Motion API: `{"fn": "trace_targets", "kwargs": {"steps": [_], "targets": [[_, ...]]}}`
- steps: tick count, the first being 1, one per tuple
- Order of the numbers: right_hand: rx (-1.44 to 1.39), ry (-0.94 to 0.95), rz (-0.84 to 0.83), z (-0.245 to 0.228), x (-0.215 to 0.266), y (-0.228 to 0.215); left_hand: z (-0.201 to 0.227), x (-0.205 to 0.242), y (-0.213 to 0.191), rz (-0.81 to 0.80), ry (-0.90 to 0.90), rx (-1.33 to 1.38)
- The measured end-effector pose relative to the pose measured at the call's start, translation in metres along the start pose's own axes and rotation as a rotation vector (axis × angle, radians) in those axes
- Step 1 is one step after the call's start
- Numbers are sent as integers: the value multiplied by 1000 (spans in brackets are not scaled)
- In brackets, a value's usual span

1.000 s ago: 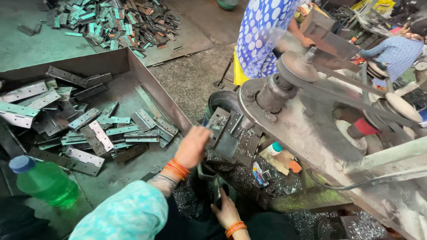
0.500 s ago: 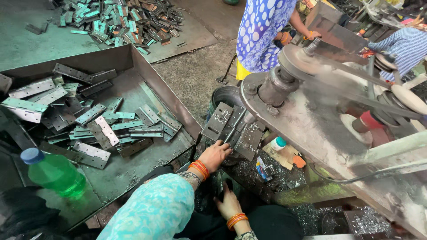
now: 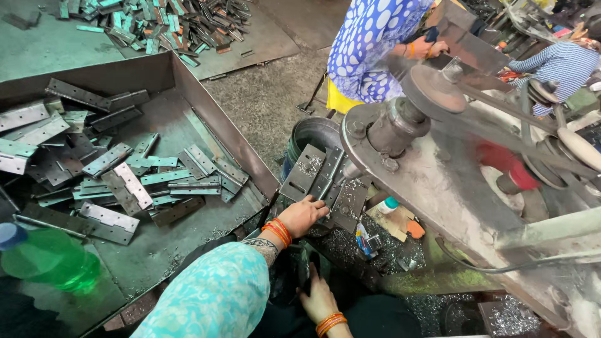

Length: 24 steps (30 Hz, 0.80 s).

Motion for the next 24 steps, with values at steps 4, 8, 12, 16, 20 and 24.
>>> {"fn": "trace_targets", "kwargs": {"steps": [4, 8, 12, 16, 20, 24], "targets": [[-32, 21, 27, 14, 4, 20, -2, 0, 3, -35, -5, 4], [-79, -49, 183, 29, 7, 65, 2, 0, -8, 46, 34, 29], [-145, -102, 326, 35, -3, 101, 0, -2, -20, 45, -21, 52], [-169, -61, 241, 39, 18, 101, 15, 8, -14, -31, -86, 12], [-142, -136, 199, 22, -2, 34, -2, -2, -26, -62, -255, -148], [-59, -141, 100, 10, 8, 10, 2, -7, -25, 61, -295, -369]]}}
Point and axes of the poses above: each hand's wrist, its own x-axis away from the middle knuckle, its own y-axis out of the palm, z = x × y, the point moved 6 cm from there along -x, towards the middle knuckle, and after that the axes turned 10 degrees about -y, right-handed, at the moved point
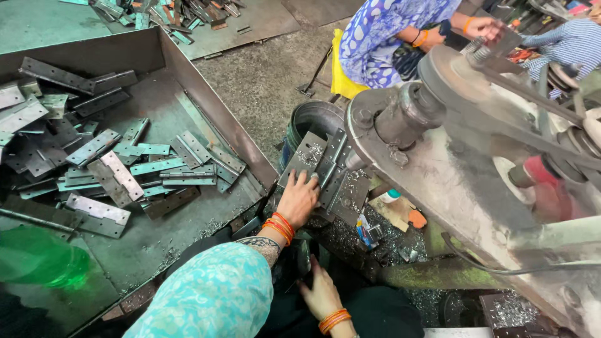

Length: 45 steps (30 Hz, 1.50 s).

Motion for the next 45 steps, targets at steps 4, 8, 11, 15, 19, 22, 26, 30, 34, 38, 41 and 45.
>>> {"fn": "trace_targets", "kwargs": {"steps": [4, 8, 11, 15, 19, 22, 26, 30, 34, 38, 41, 45], "targets": [[-73, 75, 70, 1, 2, 26, 0, -14, 7, -21, -43, -9], [-60, 51, 176, 9, 12, 70, -3, -12, 12, 49, -57, 32], [-85, 162, 66, 22, 22, 84, 2, -2, 20, 29, -34, 17], [-121, -75, 147, 12, -11, 26, -2, -21, 28, 69, -59, 50], [-21, -29, 41, 6, 7, 5, 12, -26, 49, 25, -68, 126], [-28, 152, -43, 12, 2, 22, 10, -43, 48, 77, -91, 120], [-96, 110, 94, 19, 8, 62, 12, -40, 45, 61, -90, 112], [-17, -3, 193, 20, 16, 82, 15, -23, 38, 43, -59, 107], [-123, -107, 249, 11, 4, 47, 6, -18, 33, 13, -97, 84], [-110, -14, 88, 5, 4, 11, 9, -23, 52, -180, -124, 16], [-52, 22, 28, 0, 4, 0, 8, -41, 49, -113, -160, 7], [-53, 87, 39, 8, 6, 32, 5, -50, 52, -172, -175, 9]]}}
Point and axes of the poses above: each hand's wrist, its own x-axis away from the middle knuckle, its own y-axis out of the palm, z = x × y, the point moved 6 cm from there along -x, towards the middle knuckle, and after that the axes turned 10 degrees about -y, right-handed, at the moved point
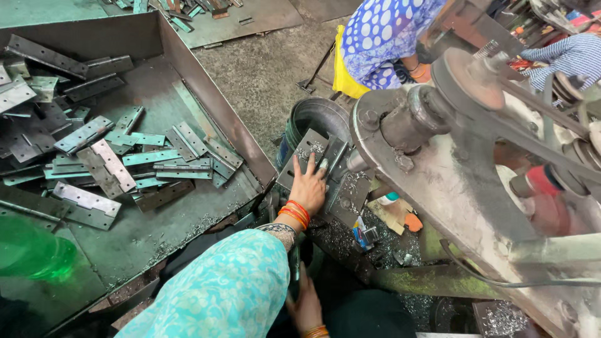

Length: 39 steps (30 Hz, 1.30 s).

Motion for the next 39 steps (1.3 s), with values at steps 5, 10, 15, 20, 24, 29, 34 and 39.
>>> {"fn": "trace_targets", "kwargs": {"steps": [5, 10, 15, 20, 24, 29, 34, 39], "targets": [[-41, -41, 96, 26, 2, 54, -5, 0, -4, 108, 19, -40], [-32, 5, 3, 38, 1, 50, -7, -1, 4, 60, -2, 75], [-2, 75, -51, 8, -2, 6, -8, 6, -4, 151, 44, 60], [59, 8, -70, -21, -9, -37, -15, 39, -25, 61, 149, 17], [23, -21, -45, -33, -15, -52, -22, 83, -43, -79, 225, 5], [13, -46, -32, -35, -7, -44, -22, 116, -50, 120, 350, -110], [6, -80, -8, -32, -13, -47, -21, 110, -46, 292, 338, -184], [-34, -34, -38, -26, -5, -47, -23, 114, -65, 353, 354, -79]]}}
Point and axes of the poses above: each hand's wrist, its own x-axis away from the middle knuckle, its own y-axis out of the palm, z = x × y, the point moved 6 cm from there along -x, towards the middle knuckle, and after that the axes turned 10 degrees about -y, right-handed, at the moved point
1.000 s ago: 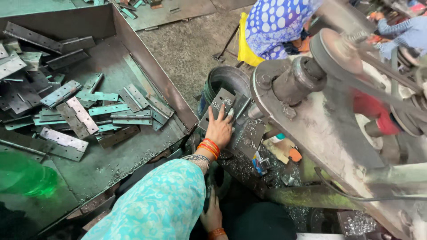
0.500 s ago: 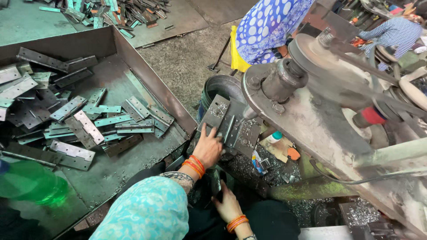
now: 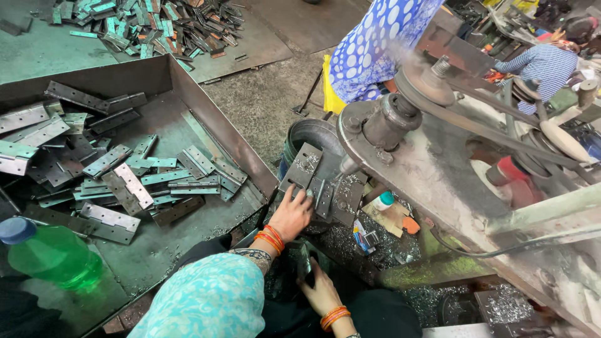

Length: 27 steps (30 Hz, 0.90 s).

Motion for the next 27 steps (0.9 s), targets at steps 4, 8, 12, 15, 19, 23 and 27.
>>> {"fn": "trace_targets", "kwargs": {"steps": [4, 8, 12, 15, 19, 23, 27], "targets": [[-5, -196, 131, -11, -10, -22, -19, 1, -40, 221, -119, 374], [-288, -98, 400, 2, -33, -58, -50, 7, -38, 280, -375, 881], [-813, -107, 577, 1, -57, -86, -58, -1, -2, 228, -580, 1365], [-900, -182, 708, -9, -59, -118, -43, -19, 23, 62, -551, 1755], [-789, -275, 874, -25, -47, -147, -46, -33, 19, 122, -463, 1254], [58, -464, 870, -63, -48, -147, -61, -36, 9, 110, -540, 446], [123, -493, 580, -76, -86, -101, -65, -38, 2, 32, -496, 446]]}}
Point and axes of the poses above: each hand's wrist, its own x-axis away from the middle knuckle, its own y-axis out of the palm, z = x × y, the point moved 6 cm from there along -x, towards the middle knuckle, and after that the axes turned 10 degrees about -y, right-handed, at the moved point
